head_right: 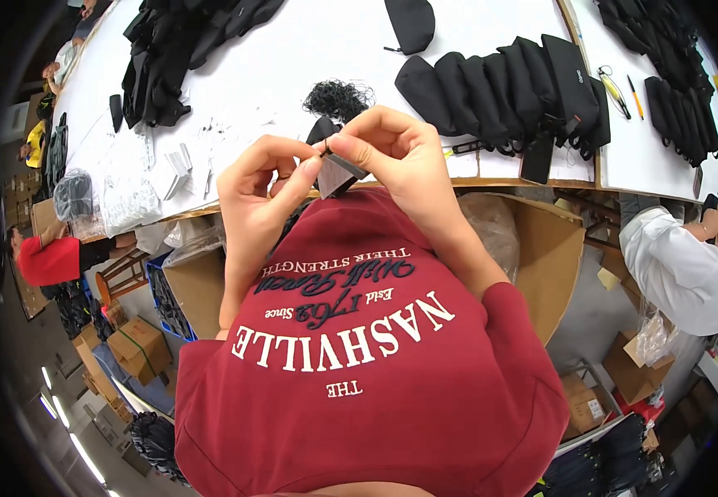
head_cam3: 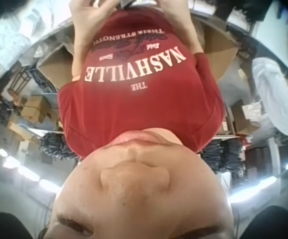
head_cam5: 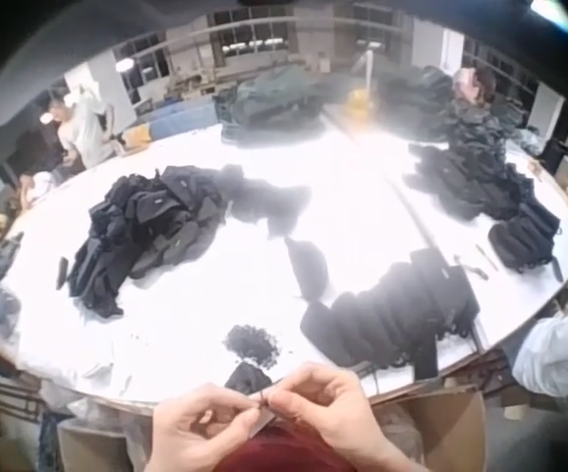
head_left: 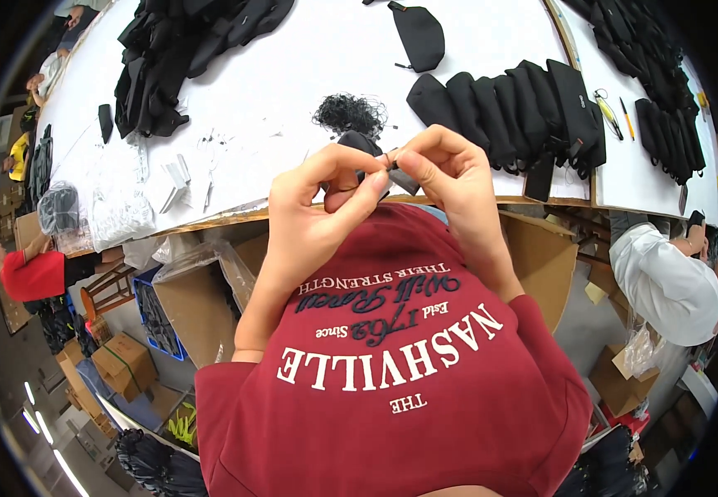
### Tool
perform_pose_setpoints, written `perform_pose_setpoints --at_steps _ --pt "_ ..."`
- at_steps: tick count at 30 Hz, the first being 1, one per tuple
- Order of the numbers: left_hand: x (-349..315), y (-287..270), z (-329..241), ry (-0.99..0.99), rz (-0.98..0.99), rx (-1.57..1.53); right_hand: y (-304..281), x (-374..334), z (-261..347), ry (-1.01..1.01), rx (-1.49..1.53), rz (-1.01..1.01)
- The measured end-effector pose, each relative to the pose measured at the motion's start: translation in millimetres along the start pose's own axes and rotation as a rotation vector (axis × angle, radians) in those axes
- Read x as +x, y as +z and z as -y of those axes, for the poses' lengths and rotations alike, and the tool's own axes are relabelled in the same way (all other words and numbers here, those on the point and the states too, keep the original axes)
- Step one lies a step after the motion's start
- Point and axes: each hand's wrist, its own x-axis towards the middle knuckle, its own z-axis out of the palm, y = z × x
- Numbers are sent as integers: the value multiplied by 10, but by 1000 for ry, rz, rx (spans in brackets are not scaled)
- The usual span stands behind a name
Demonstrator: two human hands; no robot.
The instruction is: Inspecting, cleaning, and packing black soft padded pouches into cardboard boxes.
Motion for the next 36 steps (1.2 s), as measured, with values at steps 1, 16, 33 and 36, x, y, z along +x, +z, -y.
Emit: perform_pose_setpoints --at_steps 1,16,33,36 --pt "3 22 -3 -6 -5 2 -20 -1 2 0 0 -1" --pt "134 126 -31 -11 8 45 -154 35 -34 16 79 13" --pt "613 -4 626 -149 651 -136 -198 267 227 -216 14 253" --pt "582 -2 724 -138 791 -73 -250 268 181 -219 76 249"
